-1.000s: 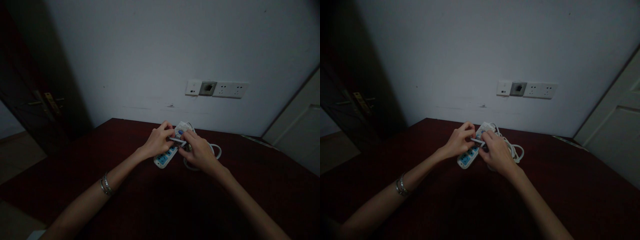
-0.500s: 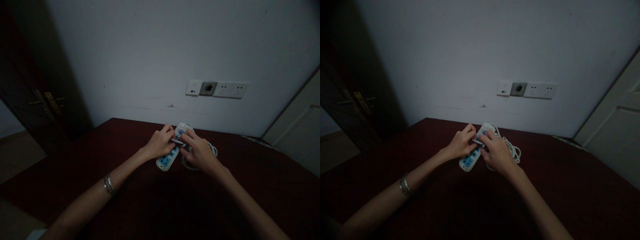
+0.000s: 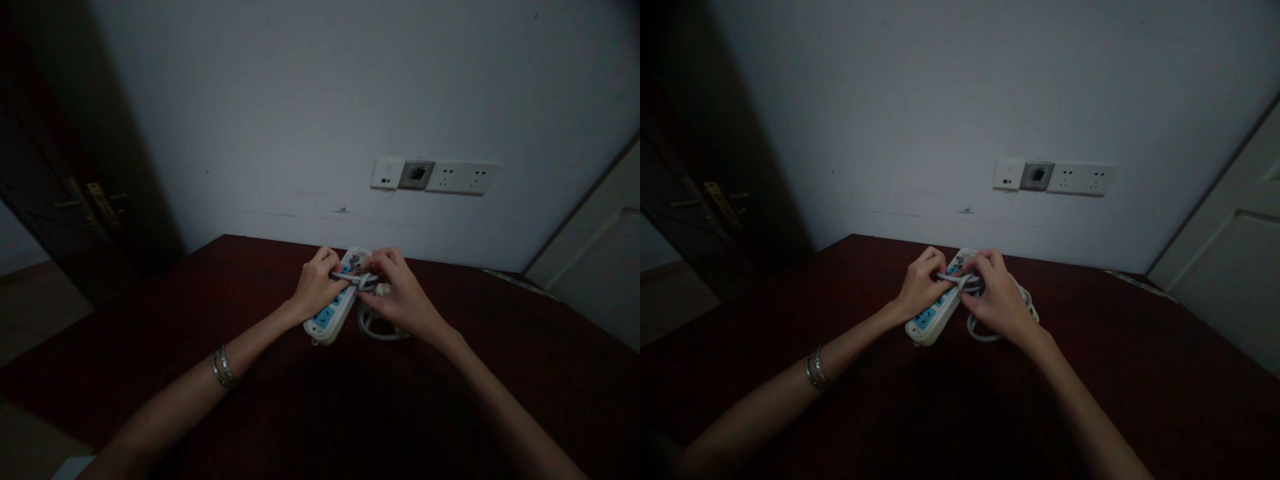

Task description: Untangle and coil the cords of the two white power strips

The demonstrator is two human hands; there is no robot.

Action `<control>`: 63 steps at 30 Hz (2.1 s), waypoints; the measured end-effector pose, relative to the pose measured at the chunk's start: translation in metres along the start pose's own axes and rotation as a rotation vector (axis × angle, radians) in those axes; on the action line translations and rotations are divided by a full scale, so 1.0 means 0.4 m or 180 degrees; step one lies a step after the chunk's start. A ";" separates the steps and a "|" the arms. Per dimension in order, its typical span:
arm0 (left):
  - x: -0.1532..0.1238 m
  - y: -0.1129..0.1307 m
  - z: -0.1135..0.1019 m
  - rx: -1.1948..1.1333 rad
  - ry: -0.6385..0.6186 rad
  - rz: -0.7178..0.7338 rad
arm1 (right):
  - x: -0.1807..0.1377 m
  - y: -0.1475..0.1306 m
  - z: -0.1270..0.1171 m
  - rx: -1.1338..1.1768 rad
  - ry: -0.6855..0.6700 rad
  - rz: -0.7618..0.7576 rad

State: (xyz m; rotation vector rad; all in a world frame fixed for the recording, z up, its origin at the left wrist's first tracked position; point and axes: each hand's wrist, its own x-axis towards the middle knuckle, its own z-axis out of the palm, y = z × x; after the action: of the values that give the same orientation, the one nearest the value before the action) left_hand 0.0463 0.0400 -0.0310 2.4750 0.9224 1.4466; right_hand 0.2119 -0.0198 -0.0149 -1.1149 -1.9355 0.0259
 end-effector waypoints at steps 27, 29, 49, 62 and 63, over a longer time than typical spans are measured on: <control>0.029 0.010 -0.022 -0.1478 -0.0453 -0.0887 | 0.026 0.000 -0.056 0.2281 -0.0302 0.1654; 0.029 0.008 -0.021 -0.1819 -0.0643 -0.1021 | 0.028 -0.001 -0.064 0.2189 -0.0165 0.1609; -0.026 0.041 0.066 -0.3169 -0.1309 -0.1383 | 0.039 -0.004 -0.128 0.2023 0.1827 0.1129; 0.025 -0.047 -0.008 -0.1580 -0.1293 -0.0510 | 0.037 -0.076 -0.127 0.1308 0.2258 0.0405; 0.026 -0.054 -0.013 -0.1566 -0.1366 -0.0429 | 0.038 -0.070 -0.130 0.1375 0.2295 0.0401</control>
State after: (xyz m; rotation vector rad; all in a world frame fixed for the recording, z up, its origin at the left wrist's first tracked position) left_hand 0.0361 0.0624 -0.0292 2.1701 0.5518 0.9037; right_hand 0.2255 -0.0455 0.0389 -0.7996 -1.1441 0.0927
